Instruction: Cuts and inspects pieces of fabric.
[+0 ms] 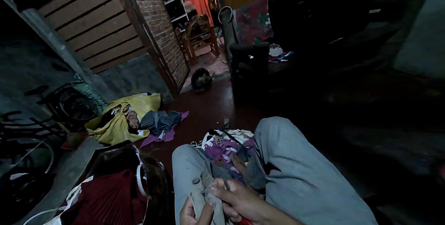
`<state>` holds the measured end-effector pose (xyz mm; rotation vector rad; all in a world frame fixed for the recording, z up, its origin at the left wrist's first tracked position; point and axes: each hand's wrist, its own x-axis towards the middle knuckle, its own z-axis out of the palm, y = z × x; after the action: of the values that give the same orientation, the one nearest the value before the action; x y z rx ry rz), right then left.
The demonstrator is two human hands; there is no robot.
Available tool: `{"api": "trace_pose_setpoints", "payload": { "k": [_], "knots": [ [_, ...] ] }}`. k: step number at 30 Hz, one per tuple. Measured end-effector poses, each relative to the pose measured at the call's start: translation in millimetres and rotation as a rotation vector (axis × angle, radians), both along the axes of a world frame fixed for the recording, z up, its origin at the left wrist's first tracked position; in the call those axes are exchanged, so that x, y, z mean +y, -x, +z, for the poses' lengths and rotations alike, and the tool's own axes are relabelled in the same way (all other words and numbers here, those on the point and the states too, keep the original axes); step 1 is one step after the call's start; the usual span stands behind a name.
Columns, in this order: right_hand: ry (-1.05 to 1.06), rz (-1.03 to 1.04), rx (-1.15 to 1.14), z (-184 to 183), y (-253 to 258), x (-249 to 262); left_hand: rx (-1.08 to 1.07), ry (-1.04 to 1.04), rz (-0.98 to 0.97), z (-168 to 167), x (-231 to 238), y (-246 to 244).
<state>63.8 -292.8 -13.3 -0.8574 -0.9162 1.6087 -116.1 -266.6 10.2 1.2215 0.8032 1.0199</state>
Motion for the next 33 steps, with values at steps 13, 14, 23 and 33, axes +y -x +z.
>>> {"api": "trace_pose_setpoints", "payload": {
  "k": [13, 14, 23, 33],
  "knots": [
    [-0.224, -0.247, -0.508, 13.0, 11.4, -6.9, -0.103, 0.182, 0.074, -2.0, 6.9, -0.9],
    [-0.195, -0.262, -0.507, 12.1, 10.2, -6.1, -0.139, 0.205, 0.045, -3.5, 7.6, 0.2],
    [-0.073, -0.247, -0.342, 4.6, -3.5, 0.2, -0.282, 0.370, -0.080, -8.4, 12.9, 7.1],
    [-0.010, -0.211, -0.217, 7.7, -4.8, -1.3, -0.373, 0.379, -0.160, -6.2, 14.1, 9.8]
  ]
}}
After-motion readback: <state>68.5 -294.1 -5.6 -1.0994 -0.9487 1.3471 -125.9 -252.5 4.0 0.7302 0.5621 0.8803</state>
